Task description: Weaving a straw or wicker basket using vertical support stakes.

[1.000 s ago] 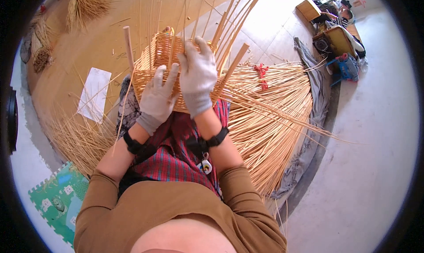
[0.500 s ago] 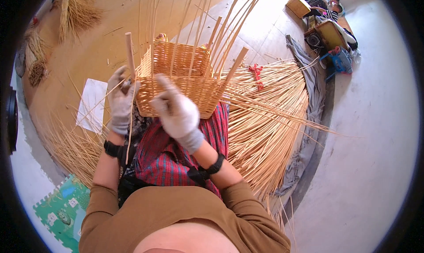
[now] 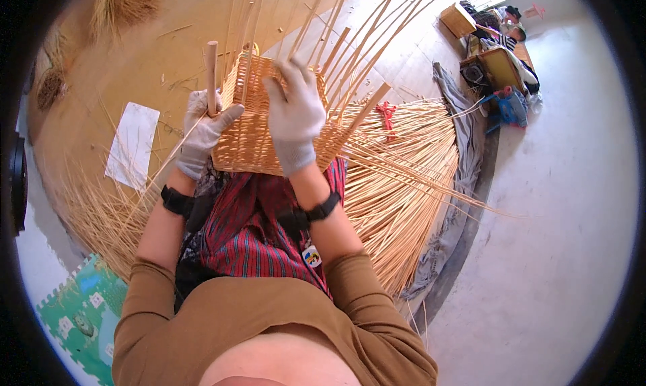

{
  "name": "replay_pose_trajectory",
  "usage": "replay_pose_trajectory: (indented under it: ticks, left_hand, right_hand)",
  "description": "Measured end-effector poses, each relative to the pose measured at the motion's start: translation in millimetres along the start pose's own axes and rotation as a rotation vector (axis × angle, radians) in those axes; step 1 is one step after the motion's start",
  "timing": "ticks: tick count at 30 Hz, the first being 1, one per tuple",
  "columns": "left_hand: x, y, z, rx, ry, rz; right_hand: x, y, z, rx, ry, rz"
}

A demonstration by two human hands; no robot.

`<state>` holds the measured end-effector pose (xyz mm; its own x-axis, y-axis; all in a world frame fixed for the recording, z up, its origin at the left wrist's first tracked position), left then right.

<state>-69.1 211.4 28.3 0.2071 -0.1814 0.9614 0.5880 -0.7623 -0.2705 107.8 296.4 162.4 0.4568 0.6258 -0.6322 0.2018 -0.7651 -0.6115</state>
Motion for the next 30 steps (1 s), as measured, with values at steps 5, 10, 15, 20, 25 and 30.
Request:
replay_pose_trajectory:
  ticks: [5, 10, 15, 20, 25, 30]
  left_hand:
    - [17.0, 6.7, -7.5, 0.123, -0.168, 0.128]
    - [11.6, 14.9, -7.3, 0.057, -0.144, 0.194]
    - [28.6, 14.3, -14.7, 0.031, 0.081, 0.052]
    - [36.6, 1.1, 2.7, -0.114, 0.302, 0.113]
    - [1.1, -6.9, -7.2, -0.401, 0.182, 0.01]
    - [24.2, -5.1, 0.0, -0.488, 0.316, -0.01]
  right_hand:
    - [-6.0, -10.0, -3.5, -0.195, -0.057, 0.114]
    - [85.5, 84.0, -37.5, -0.356, -0.082, 0.187]
    - [1.6, 61.0, -60.4, -0.147, -0.176, 0.064]
    - [-94.9, 88.3, 50.5, -0.569, -0.142, -0.261]
    - [-15.5, 101.0, 18.5, -0.402, -0.626, 0.01]
    - [85.1, 91.5, 22.9, -0.357, -0.746, 0.908]
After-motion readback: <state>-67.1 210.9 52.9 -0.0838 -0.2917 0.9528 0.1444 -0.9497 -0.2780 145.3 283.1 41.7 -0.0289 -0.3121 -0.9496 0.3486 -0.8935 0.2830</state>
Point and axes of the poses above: each hand's wrist, its own y-axis away from the middle knuckle, its own z-axis out of the palm, x = y × z, the point moved 9 cm from there along -y, towards the middle knuckle, and after that the axes turned 9 degrees about z, right-handed, at the moved point
